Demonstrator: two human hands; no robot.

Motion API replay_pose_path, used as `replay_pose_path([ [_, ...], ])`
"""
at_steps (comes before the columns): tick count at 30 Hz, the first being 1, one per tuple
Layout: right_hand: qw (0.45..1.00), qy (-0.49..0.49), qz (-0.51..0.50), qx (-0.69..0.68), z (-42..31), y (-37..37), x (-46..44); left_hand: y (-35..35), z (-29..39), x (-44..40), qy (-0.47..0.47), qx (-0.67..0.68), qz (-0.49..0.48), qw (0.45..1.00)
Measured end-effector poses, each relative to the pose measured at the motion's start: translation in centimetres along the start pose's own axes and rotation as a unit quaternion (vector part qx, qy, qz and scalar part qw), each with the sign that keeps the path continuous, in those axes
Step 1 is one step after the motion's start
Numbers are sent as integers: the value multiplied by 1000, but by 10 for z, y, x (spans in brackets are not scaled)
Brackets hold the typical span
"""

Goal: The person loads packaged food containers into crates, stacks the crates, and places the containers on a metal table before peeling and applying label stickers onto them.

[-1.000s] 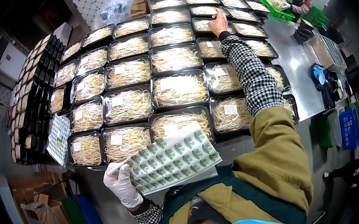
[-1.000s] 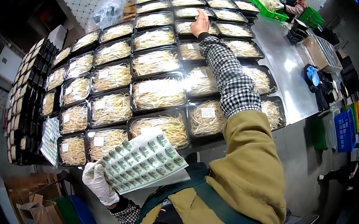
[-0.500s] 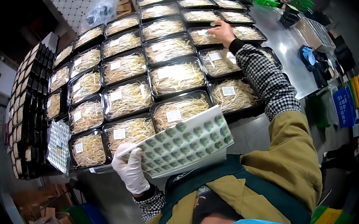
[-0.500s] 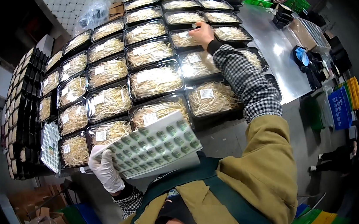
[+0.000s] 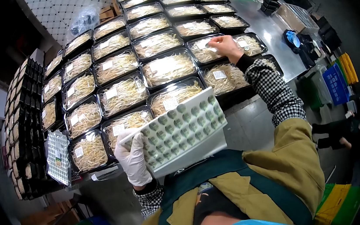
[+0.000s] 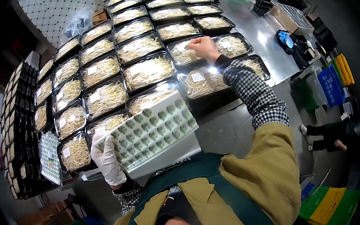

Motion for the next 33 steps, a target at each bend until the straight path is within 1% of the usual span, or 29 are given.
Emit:
replay_pose_path([
  [1,997,-61,25,37,-3,6,7,5,0,-2,6,-8,-15,1000],
  [2,979,-130,50,147,-14,9,12,7,-2,-2,20,-23,-23,999],
  [3,951,-178,112,228,-18,8,24,8,-5,-4,35,-39,-29,998],
  [4,941,-168,128,265,-18,9,25,11,-1,-5,66,-35,-27,997],
  [5,930,-158,141,301,-18,10,24,13,0,-6,63,-20,-34,997],
  [6,934,-157,152,284,-20,3,22,12,-1,-5,35,-25,-31,999],
  [7,926,-193,161,281,-15,-1,12,10,-3,-3,5,-32,-25,999],
  [9,936,-225,120,242,-31,-1,17,11,1,1,27,-50,-12,998],
  [10,969,-189,24,155,-56,13,37,9,-1,2,22,-50,-11,998],
  [11,967,-217,-109,73,-93,34,68,8,-4,2,17,-49,-8,999],
  [12,943,-234,-238,-4,-121,58,101,8,-6,2,17,-49,-14,999],
  [13,903,-268,-334,26,-147,73,142,10,-2,3,31,-54,-15,998],
  [14,834,-425,-336,98,-176,85,179,10,0,3,60,-69,-25,995],
  [15,825,-453,-301,152,-184,93,201,13,3,4,90,-82,-38,992],
  [17,796,-503,-228,250,-185,104,224,15,6,8,81,-62,-39,994],
  [19,783,-534,-166,272,-186,105,242,17,10,10,85,-60,-42,994],
  [20,778,-561,-130,252,-188,100,251,17,6,10,68,-63,-49,994],
  [23,797,-553,-75,230,-180,93,267,22,3,12,60,-74,-73,993],
  [24,800,-556,-53,220,-174,91,270,26,0,13,44,-66,-83,993],
  [25,789,-569,-29,232,-169,90,276,28,0,12,47,-79,-86,992],
  [28,775,-576,11,259,-157,85,290,37,-21,10,-14,-19,-120,992],
  [31,783,-574,15,239,-146,81,293,47,-34,11,-68,6,-145,987],
  [33,810,-554,-7,195,-138,76,288,50,-49,9,-86,12,-160,983],
])
Point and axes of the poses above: each hand's wrist, its own x-axis away from the middle knuckle, its own y-axis out of the palm, z = x × y, the point moved 8 cm from there along -x, towards the middle knuckle, and after that the axes turned 4 degrees about -z, right-handed, at the moved point
